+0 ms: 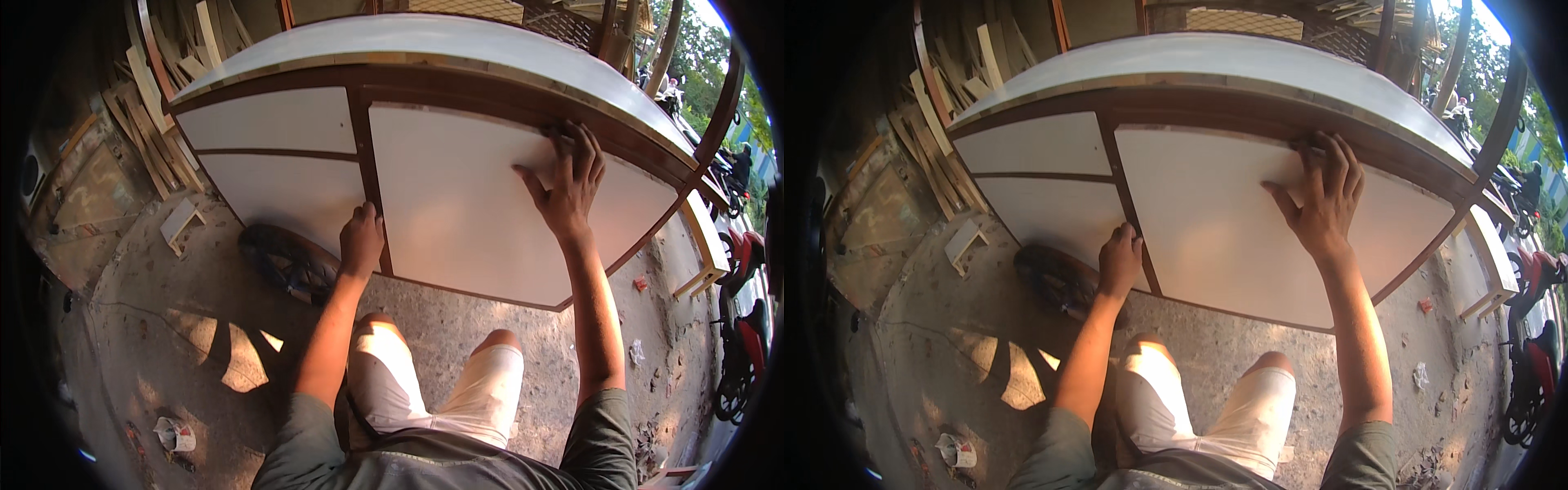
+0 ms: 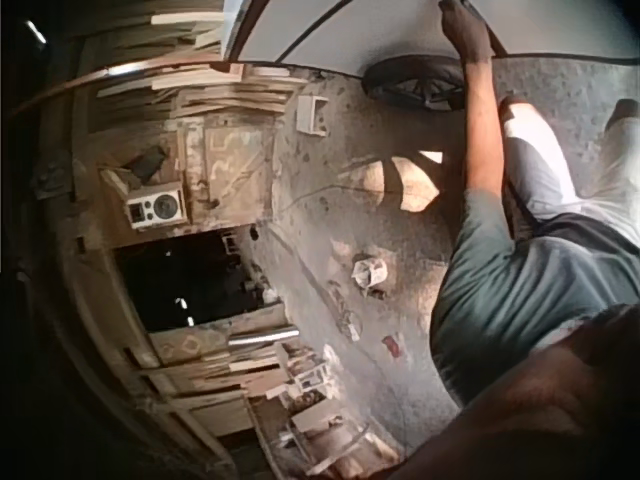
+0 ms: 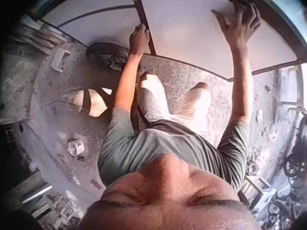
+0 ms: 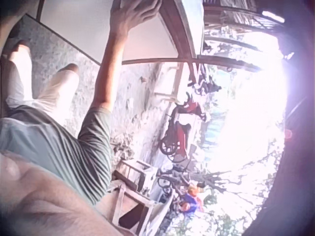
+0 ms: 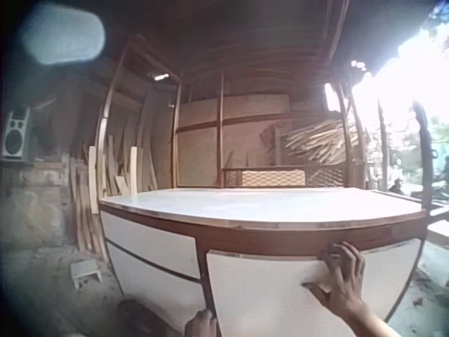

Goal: The person sands the edges of a white board using a hand-held power sander and then fits the board into a slot in a wooden cart structure.

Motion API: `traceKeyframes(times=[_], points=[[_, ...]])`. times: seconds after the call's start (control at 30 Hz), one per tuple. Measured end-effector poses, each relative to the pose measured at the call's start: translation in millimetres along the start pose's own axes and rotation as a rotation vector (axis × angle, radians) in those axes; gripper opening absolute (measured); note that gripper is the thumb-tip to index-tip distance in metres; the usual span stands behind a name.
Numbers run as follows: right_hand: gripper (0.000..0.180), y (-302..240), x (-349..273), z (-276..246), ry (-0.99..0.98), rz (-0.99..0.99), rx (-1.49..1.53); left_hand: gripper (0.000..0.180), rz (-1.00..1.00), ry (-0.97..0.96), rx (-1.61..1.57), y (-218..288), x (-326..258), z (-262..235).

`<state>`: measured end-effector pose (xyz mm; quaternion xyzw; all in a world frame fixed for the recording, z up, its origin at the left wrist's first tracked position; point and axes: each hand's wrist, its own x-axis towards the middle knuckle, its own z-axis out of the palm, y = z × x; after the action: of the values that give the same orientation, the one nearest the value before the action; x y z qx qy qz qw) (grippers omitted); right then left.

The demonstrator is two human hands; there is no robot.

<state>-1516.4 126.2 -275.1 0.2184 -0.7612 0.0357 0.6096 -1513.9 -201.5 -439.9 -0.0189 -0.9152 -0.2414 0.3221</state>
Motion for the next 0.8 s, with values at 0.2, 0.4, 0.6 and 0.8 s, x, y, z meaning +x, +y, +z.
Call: traceKeyframes(times=[0.2,0.4,0.6,0.8], points=[[0.069,-2.7,2.5,-9.3,-0.005,-0.022,-0.042,0.014,-0.010,-0.058,-0.079,1.7,3.9,2.9],[0.073,-8.7,-1.7,-12.1,-0.027,-0.025,-0.096,0.011,-0.016,-0.054,-0.095,-1.8,3.7,5.6],[0.076,-10.9,2.7,-15.9,-0.032,-0.019,-0.115,0.009,0.062,-0.015,-0.083,-8.8,0.3,8.2],[0.081,2.3,0.7,4.4,-0.010,-0.048,-0.127,0.006,0.124,0.042,-0.199,-11.0,-4.2,9.2]])
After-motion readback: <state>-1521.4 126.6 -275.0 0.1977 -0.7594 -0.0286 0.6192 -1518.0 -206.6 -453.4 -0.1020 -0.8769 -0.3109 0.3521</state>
